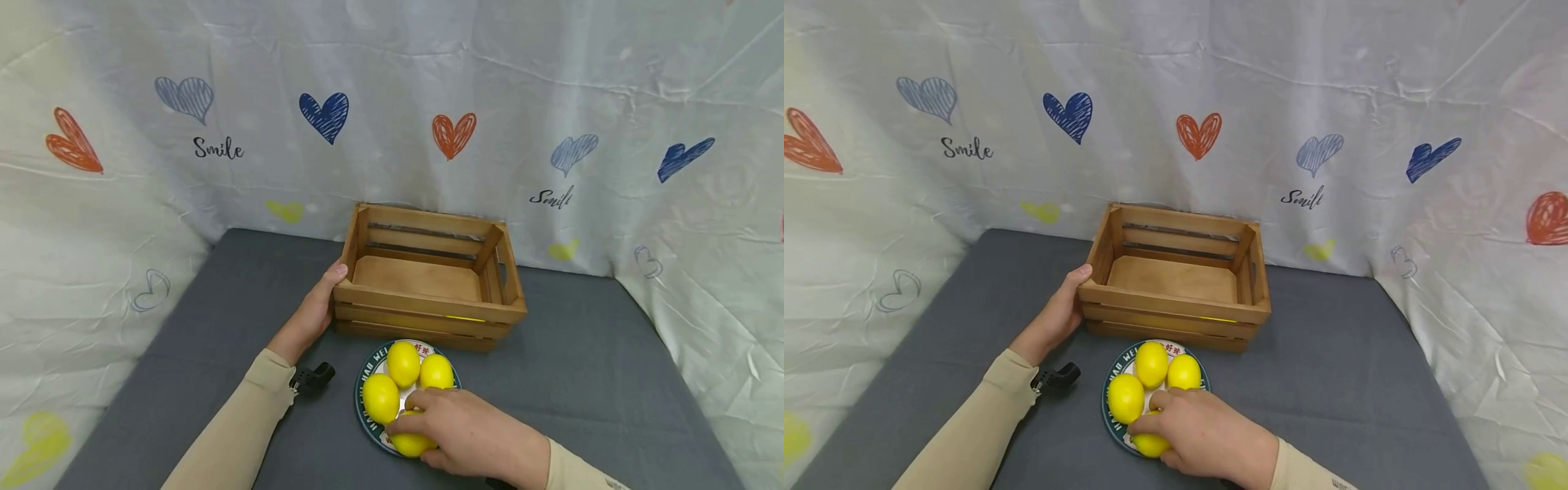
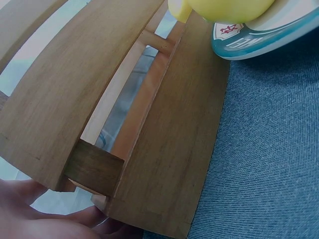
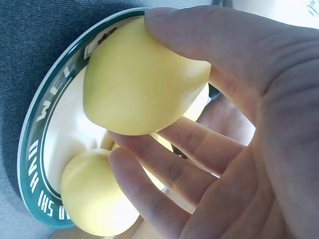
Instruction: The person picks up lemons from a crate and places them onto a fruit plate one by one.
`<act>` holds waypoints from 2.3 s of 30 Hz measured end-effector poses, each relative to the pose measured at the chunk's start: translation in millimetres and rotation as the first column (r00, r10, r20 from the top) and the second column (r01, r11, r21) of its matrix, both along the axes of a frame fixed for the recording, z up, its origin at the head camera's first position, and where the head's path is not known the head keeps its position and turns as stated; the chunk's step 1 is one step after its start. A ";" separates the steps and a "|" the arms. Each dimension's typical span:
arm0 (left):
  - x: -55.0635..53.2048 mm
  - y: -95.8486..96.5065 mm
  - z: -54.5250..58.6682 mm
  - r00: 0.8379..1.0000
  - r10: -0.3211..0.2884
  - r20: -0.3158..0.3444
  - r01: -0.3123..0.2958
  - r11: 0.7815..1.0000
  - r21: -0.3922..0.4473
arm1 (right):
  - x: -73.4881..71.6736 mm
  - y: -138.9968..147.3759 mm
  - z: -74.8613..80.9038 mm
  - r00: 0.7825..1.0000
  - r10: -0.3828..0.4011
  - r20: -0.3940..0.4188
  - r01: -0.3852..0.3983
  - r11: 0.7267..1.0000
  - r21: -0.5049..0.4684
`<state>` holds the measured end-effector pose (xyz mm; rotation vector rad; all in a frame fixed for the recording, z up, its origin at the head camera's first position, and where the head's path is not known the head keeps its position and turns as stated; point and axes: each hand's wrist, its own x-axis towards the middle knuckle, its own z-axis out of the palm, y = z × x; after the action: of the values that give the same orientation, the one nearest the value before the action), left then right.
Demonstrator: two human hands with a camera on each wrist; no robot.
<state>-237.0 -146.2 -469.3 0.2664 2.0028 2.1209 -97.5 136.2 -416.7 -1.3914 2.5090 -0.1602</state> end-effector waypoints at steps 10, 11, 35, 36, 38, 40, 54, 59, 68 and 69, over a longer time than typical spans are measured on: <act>-0.9 0.0 0.6 1.000 -0.007 -0.001 0.007 1.000 0.006 | -4.4 4.4 10.5 0.999 -0.031 0.043 0.031 1.000 -0.001; -1.1 0.2 0.8 1.000 -0.007 -0.004 0.007 1.000 0.008 | -5.7 5.2 13.1 0.998 -0.038 0.051 0.039 0.999 -0.003; -0.2 -1.8 0.9 1.000 0.004 0.008 -0.005 1.000 0.018 | -154.8 22.1 139.7 0.966 -0.231 0.117 0.233 0.972 -0.007; -0.3 -1.4 1.0 1.000 0.006 0.008 -0.006 1.000 0.017 | -163.0 22.9 139.5 0.961 -0.248 0.122 0.248 0.969 0.017; -0.2 -0.4 1.1 1.000 0.003 0.006 -0.003 1.000 0.016 | -178.4 24.2 136.5 0.946 -0.291 0.143 0.283 0.956 0.074; 0.2 0.2 -0.2 1.000 0.003 0.010 -0.004 1.000 0.013 | -192.2 24.6 130.2 0.929 -0.331 0.164 0.311 0.941 0.137; -0.8 1.2 -0.3 1.000 -0.015 -0.027 0.016 0.999 0.029 | -215.8 4.0 84.9 0.831 -0.494 0.257 0.295 0.782 0.549; -1.6 1.9 0.4 0.999 -0.024 -0.047 0.024 1.000 0.010 | -217.1 4.3 76.7 0.785 -0.554 0.279 0.323 0.749 0.579; -1.9 -1.0 -0.6 0.998 -0.015 -0.061 0.015 1.000 -0.002 | -222.1 3.5 70.3 0.730 -0.600 0.327 0.328 0.727 0.603; -2.0 -1.4 -0.8 0.998 -0.016 -0.059 0.016 1.000 -0.001 | -222.6 3.3 69.9 0.719 -0.611 0.332 0.333 0.722 0.606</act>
<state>-239.0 -147.6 -470.2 0.3476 2.0266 2.1269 -320.2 139.5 -346.8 -0.3632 2.1573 0.0372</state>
